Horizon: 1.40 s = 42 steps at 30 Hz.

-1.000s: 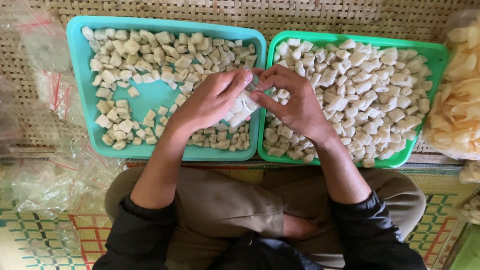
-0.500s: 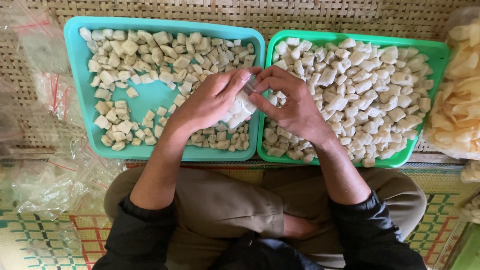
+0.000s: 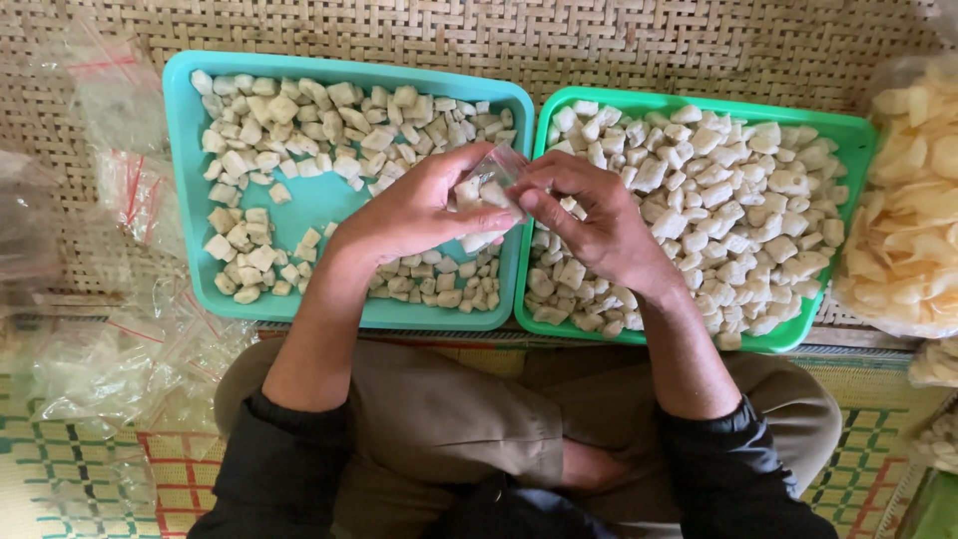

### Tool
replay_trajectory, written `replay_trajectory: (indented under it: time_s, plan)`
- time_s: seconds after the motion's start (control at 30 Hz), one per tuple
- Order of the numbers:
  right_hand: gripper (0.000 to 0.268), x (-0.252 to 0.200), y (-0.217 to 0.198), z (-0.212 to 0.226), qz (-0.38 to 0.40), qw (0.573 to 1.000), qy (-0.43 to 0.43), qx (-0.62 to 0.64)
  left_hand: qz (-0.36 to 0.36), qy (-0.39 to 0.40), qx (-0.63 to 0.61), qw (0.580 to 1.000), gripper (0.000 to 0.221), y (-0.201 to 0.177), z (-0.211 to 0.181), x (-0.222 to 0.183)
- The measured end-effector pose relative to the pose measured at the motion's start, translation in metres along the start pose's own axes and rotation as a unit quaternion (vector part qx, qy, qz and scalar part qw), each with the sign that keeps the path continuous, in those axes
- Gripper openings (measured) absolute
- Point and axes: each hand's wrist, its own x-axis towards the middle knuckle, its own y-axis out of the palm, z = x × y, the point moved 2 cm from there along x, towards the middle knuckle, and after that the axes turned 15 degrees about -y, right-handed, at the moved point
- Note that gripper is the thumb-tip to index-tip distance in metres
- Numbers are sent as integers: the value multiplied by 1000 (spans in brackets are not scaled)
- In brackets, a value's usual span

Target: The person sits on a woven mat and repeatedly picks small white cubes from two trays, places them into small clear plastic bags, and seals the bags. The filled bags are stacked in rows on the mat. The person handles the cubes and bags by hand throughout the clip.

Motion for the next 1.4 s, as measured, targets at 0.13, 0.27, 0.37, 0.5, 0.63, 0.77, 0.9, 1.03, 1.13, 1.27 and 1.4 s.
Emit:
replay_trajectory:
  time_s: [0.13, 0.27, 0.37, 0.5, 0.63, 0.77, 0.9, 1.03, 1.13, 1.27, 1.4]
  plan:
    - [14, -4, -2, -5, 1, 1000, 0, -10, -28, 18, 29, 999, 55, 2, -14, -13]
    - [19, -12, -9, -18, -63, 998, -9, -16, -30, 45, -35, 998, 52, -10, -13, -22]
    - [14, -12, -6, -18, -61, 991, -2, -120, -51, 114, -110, 986, 49, -30, -2, -24]
    - [21, -14, 32, -24, 28, 954, -18, -298, -109, 163, -203, 959, 67, -44, 1, -30]
    - [22, -27, 73, -37, 87, 910, -27, -405, 39, 149, -421, 894, 73, -43, -3, -37]
    - [18, -25, 98, -45, 108, 848, -23, -519, 105, 124, -441, 883, 67, -40, 2, -35]
    - [38, -16, 120, -61, 97, 796, -38, -597, 85, 122, -437, 887, 60, -42, 3, -36]
    - [56, -9, 125, -60, 76, 796, -67, -597, 62, 78, -391, 915, 68, -40, -4, -40]
    - [40, -8, 112, -52, 92, 820, 8, -565, 59, 87, -383, 918, 66, -39, -5, -39]
    - [14, -4, 68, -12, 18, 965, 41, -258, 46, 79, -286, 954, 74, -37, -11, -42]
    - [23, 0, 28, 39, -159, 973, 102, -131, 56, 52, -214, 974, 89, -30, -19, -44]
